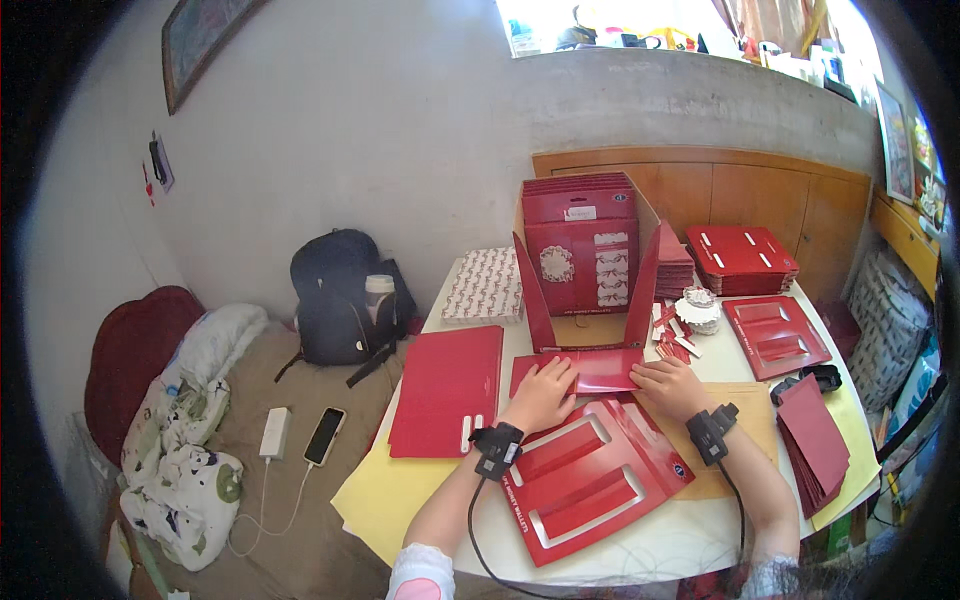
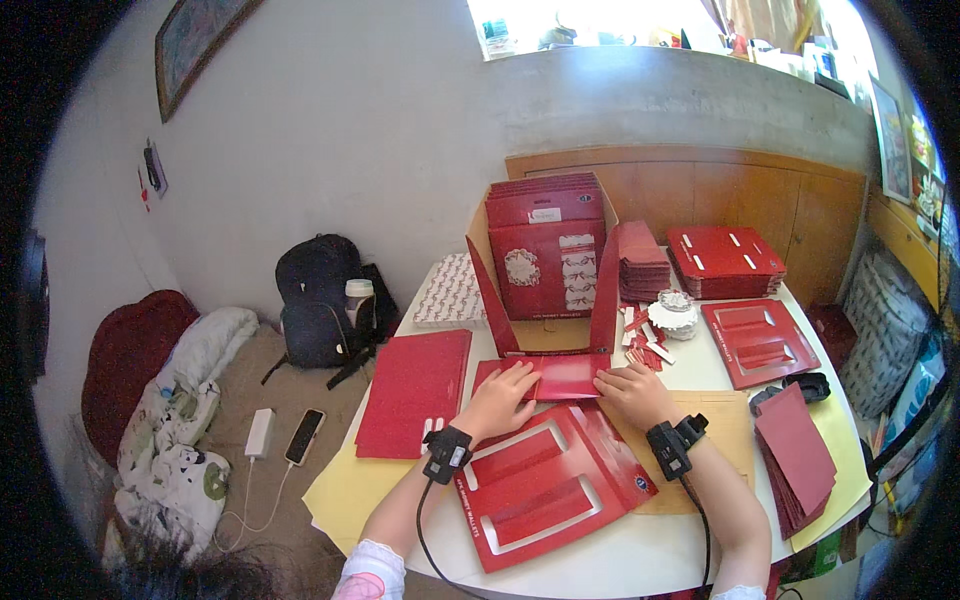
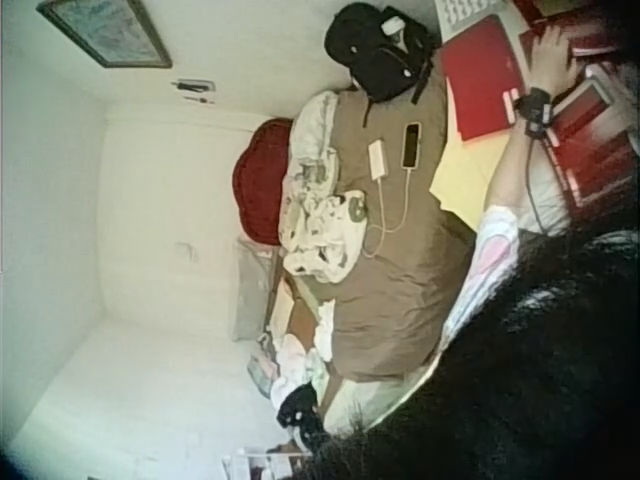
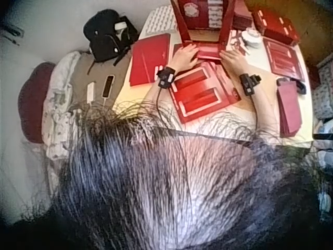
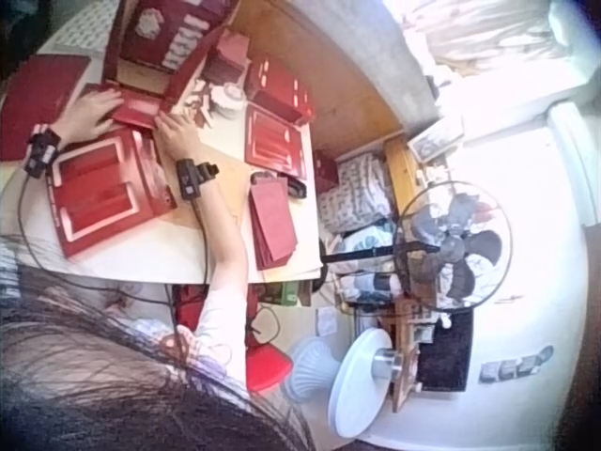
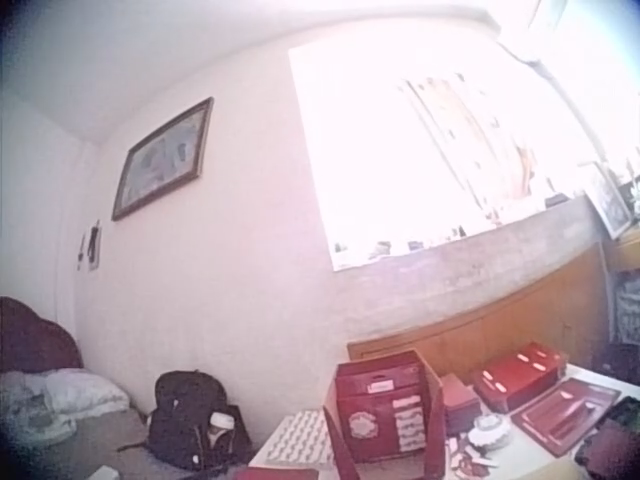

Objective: Folding and assembling red paper money wallets.

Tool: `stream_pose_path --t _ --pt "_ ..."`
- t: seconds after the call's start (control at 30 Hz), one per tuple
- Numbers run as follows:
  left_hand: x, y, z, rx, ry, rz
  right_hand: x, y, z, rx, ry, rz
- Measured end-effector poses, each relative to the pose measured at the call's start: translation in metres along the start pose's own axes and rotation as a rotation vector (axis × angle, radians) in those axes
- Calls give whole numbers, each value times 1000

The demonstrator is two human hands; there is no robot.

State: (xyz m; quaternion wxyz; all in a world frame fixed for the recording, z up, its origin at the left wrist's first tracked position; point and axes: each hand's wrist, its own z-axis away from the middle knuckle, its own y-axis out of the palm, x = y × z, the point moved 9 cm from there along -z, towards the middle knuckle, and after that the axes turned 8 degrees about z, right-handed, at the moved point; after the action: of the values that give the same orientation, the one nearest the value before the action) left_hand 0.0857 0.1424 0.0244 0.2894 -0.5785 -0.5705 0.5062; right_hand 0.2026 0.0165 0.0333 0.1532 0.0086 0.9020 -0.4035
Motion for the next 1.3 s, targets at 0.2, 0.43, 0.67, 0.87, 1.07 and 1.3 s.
stream_pose_path --t 0.2,0.43,0.67,0.87,1.07,1.3 --pt "-14 13 4 57 74 -147 6 -10 -8 55 47 -8" --pt "-2 19 3 61 -4 -76 -2 -11 4 75 39 18" --pt "4 17 6 53 -40 -59 -24 -7 24 87 92 38" --pt "-5 18 2 97 -40 -79 -29 -15 33 57 83 79" --pt "-9 17 2 110 -17 -68 -27 -16 33 44 112 120" --pt "-3 12 5 59 -45 4 -35 -31 46 34 173 111"
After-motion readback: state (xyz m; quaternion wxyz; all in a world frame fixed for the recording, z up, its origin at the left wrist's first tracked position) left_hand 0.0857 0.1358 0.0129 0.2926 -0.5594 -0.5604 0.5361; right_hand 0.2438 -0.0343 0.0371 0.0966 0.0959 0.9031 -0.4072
